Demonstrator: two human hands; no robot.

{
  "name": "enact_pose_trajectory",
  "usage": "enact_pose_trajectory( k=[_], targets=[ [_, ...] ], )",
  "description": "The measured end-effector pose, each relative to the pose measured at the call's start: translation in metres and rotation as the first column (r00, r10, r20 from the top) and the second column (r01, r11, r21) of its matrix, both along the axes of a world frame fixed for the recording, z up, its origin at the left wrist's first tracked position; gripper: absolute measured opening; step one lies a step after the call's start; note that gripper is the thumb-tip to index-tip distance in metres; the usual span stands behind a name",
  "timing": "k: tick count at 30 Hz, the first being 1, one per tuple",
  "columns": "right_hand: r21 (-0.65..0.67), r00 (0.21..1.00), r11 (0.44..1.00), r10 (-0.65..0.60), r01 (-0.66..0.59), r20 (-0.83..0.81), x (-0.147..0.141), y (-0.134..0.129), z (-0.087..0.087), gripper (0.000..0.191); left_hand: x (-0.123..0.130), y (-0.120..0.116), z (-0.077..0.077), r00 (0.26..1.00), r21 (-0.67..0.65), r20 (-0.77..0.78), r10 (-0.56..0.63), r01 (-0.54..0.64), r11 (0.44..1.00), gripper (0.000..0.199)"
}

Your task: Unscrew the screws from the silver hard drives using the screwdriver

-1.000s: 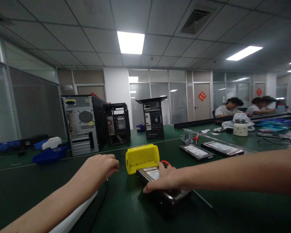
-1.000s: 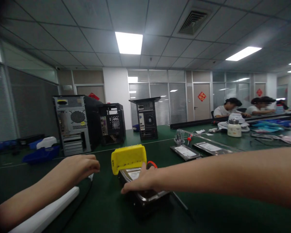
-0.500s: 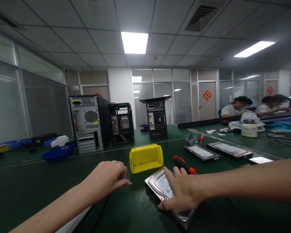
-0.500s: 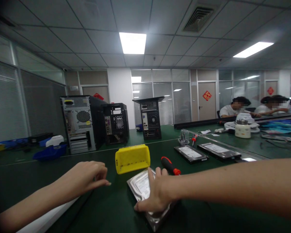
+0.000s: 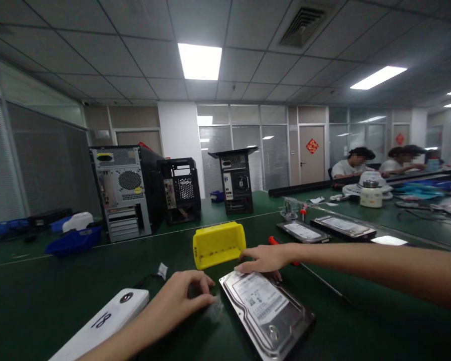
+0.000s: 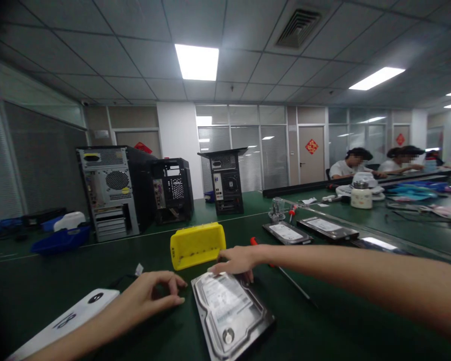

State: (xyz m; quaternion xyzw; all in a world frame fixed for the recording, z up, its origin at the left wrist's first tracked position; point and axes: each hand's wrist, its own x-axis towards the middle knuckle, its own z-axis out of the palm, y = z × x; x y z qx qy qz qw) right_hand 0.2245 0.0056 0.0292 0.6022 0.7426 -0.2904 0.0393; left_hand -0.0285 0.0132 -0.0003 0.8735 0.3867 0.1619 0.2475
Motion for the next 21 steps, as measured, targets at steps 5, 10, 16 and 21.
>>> enact_pose_trajectory(
  k=[5,10,16,21],
  targets=[
    [0.199,0.996,0.979,0.063,-0.049,-0.068,0.008,-0.018,-0.014,0.064,0.005,-0.004,-0.013,0.999,-0.092,0.035,-0.002,0.006,0.996,0.022],
    [0.323,0.988,0.945,0.104,-0.061,-0.117,0.008,-0.039,-0.021,0.060,0.002,-0.007,-0.007,0.999,-0.140,0.035,-0.031,0.035,0.989,0.017],
    [0.106,0.955,0.990,-0.056,0.090,-0.293,-0.001,-0.055,-0.027,0.060,0.002,-0.012,0.005,0.996,-0.185,0.000,-0.086,0.085,0.979,0.014],
    [0.002,0.923,0.992,-0.114,0.123,-0.368,-0.005,-0.059,-0.030,0.054,0.000,-0.006,0.003,0.992,-0.153,-0.013,-0.123,0.120,0.981,0.010]
  ],
)
